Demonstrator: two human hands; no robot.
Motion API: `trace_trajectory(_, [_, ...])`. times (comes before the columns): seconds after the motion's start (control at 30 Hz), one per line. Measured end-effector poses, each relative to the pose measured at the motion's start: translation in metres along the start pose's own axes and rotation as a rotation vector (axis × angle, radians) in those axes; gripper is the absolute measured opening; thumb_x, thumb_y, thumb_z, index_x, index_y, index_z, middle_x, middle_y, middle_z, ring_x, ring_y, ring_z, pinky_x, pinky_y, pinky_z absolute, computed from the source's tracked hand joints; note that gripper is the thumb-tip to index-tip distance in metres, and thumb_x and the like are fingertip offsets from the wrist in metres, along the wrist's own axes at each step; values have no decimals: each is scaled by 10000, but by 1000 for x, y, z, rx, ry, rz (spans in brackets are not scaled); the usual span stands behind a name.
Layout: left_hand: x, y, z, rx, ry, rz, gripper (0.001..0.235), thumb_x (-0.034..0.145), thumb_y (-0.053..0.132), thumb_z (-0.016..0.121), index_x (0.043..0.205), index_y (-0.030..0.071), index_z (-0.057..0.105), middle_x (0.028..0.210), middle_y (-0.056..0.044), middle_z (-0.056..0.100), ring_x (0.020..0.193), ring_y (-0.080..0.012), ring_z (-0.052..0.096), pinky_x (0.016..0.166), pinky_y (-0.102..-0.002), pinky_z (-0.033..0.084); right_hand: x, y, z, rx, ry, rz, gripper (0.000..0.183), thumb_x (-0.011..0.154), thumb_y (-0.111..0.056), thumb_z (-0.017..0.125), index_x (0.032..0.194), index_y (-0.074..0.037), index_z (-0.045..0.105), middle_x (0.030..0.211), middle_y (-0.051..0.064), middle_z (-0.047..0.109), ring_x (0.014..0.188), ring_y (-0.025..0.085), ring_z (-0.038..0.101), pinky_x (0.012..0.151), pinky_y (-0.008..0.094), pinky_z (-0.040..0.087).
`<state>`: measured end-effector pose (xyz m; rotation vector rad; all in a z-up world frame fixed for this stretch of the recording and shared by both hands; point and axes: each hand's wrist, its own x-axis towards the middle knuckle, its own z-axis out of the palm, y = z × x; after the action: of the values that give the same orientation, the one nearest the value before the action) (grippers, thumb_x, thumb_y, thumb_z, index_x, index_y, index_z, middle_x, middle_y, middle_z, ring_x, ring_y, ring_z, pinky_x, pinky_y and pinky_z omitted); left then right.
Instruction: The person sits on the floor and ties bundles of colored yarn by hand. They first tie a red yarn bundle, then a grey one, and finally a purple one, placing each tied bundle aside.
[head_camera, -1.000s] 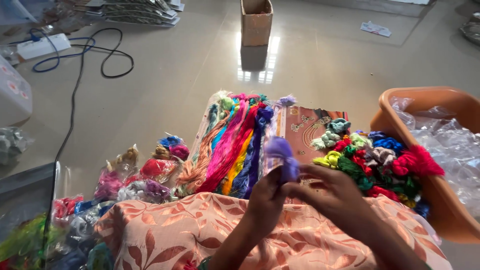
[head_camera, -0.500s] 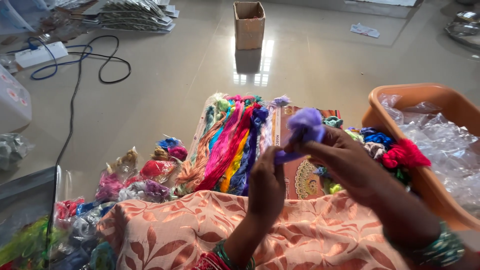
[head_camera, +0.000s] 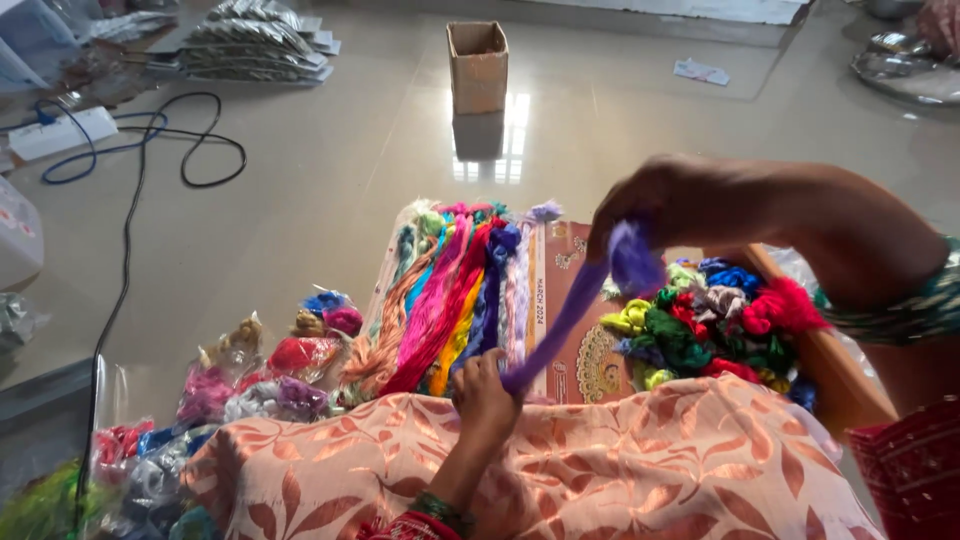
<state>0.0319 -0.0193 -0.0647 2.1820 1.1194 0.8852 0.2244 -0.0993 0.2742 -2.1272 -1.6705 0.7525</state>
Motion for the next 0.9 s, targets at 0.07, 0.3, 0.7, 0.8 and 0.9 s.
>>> trace_trajectory(0.07, [11,23,-27,40,-339,-187,823,712,368,883,1404,191,474,1373,-138,486,1307,-373,398,1105,-510,338,4,-11,-2,-194,-30,-45,252,880,-224,725,1102,-136,808,1005,26,803,876,135,727,835,355,589])
trace_trajectory(0.3, [60,49,-98,-229,-664,-79,1287,537,384,1003,1589,228,278,1608,-133,352,1497,-322,306,1238,-462,258,0,-25,-2,-136,-84,-84,327,861,-226,755,1174,-133,775,983,32,836,847,133,721,816,350,598])
trace_trajectory(0.7, [70,127,-44,-642,-194,246,285,988,154,651,1255,68,703,924,-140,797,847,-240,815,752,-378,635,-4,-16,18,21,-151,-387,327,814,-191,788,1125,-95,756,963,17,822,837,99,719,753,323,612])
trace_trajectory(0.8, [40,106,-29,-498,151,278,263,930,28,572,1189,13,618,942,-250,699,889,-421,703,725,-480,558,-13,-17,19,-147,-49,-317,299,804,-207,799,1088,-114,771,877,19,809,762,106,713,704,331,590])
trace_trajectory(0.9, [17,45,12,-255,209,141,155,971,29,537,1102,49,618,915,-215,706,850,-415,684,734,-528,516,-18,-16,16,-136,-4,-232,288,801,-208,800,1077,-127,781,824,15,793,736,100,690,682,328,580])
